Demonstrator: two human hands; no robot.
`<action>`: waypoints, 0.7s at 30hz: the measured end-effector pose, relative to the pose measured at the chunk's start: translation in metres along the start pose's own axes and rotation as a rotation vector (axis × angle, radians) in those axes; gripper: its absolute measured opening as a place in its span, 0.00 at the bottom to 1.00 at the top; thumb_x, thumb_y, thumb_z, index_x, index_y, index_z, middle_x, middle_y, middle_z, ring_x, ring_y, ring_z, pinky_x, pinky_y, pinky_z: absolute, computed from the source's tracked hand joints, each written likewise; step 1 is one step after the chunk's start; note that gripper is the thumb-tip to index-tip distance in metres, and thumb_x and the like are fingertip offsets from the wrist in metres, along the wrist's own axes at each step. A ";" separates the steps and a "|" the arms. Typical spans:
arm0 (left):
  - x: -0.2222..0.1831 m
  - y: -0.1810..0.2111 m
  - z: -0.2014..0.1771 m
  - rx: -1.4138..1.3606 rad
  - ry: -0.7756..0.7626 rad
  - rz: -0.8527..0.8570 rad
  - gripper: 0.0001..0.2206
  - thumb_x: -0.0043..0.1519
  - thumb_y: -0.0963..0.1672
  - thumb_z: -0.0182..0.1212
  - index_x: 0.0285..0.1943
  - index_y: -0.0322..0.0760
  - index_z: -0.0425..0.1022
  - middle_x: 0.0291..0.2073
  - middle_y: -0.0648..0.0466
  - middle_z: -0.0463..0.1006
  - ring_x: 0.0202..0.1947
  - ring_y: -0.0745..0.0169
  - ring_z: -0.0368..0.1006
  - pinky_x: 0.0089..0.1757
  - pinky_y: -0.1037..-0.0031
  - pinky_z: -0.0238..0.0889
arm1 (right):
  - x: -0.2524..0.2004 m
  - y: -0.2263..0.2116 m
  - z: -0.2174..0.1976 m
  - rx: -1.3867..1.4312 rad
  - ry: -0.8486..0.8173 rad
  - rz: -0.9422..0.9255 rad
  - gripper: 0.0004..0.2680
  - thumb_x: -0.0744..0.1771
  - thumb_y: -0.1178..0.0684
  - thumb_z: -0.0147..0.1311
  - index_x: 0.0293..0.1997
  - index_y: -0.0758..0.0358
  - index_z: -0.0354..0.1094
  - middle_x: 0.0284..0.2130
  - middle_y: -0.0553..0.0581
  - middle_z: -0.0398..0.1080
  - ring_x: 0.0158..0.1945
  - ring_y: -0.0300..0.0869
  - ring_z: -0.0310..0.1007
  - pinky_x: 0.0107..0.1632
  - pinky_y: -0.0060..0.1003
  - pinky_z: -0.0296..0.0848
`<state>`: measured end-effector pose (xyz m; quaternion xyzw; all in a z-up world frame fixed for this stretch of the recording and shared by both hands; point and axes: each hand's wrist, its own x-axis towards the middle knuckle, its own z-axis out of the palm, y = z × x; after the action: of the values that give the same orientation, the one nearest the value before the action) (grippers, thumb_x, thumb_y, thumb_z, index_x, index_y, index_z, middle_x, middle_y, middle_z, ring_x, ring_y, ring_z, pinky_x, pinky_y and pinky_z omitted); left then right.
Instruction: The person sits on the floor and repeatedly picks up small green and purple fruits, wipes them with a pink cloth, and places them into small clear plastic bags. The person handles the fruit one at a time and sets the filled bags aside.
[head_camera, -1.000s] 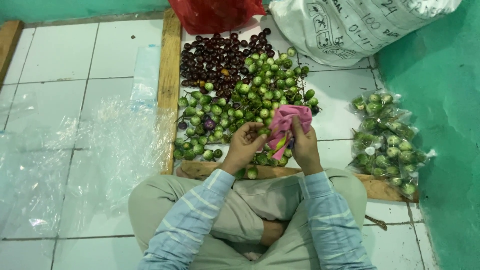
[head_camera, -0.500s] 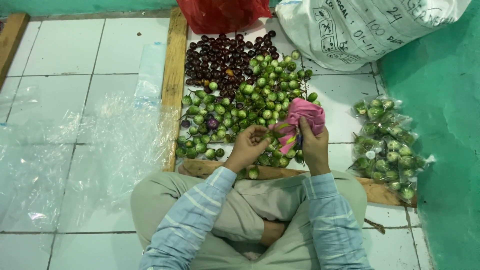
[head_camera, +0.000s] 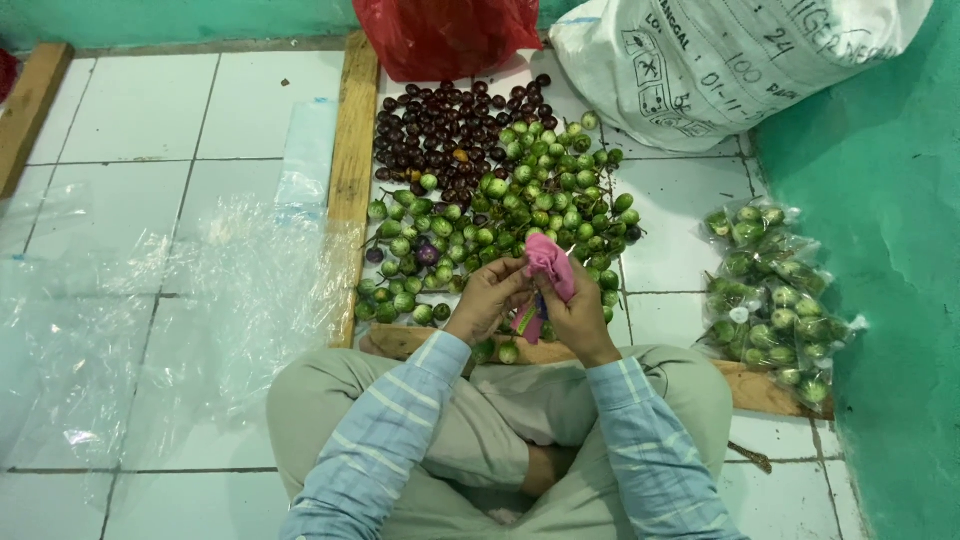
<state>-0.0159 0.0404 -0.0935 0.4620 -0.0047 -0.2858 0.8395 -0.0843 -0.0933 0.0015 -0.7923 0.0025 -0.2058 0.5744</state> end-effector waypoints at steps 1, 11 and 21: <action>-0.004 0.008 0.006 0.000 -0.001 -0.002 0.10 0.64 0.41 0.68 0.51 0.30 0.79 0.40 0.47 0.81 0.38 0.61 0.81 0.39 0.73 0.79 | -0.001 0.007 0.001 -0.001 0.001 0.001 0.07 0.70 0.51 0.56 0.47 0.64 0.74 0.31 0.64 0.71 0.37 0.52 0.76 0.44 0.48 0.74; 0.008 -0.009 -0.007 -0.166 0.105 -0.106 0.07 0.67 0.44 0.64 0.41 0.35 0.75 0.29 0.49 0.82 0.28 0.60 0.82 0.31 0.79 0.77 | -0.001 0.012 0.002 0.199 -0.127 -0.055 0.17 0.69 0.40 0.46 0.57 0.65 0.62 0.35 0.63 0.71 0.39 0.52 0.76 0.42 0.43 0.77; -0.009 0.028 0.015 -0.055 0.126 -0.167 0.11 0.60 0.47 0.72 0.31 0.38 0.77 0.20 0.53 0.78 0.20 0.66 0.78 0.24 0.82 0.73 | -0.007 0.044 0.008 -0.321 -0.059 -0.152 0.10 0.70 0.47 0.56 0.37 0.64 0.70 0.30 0.61 0.68 0.36 0.60 0.74 0.38 0.47 0.73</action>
<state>-0.0137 0.0446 -0.0612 0.4546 0.0945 -0.3253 0.8238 -0.0778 -0.0991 -0.0430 -0.8774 -0.0413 -0.2224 0.4231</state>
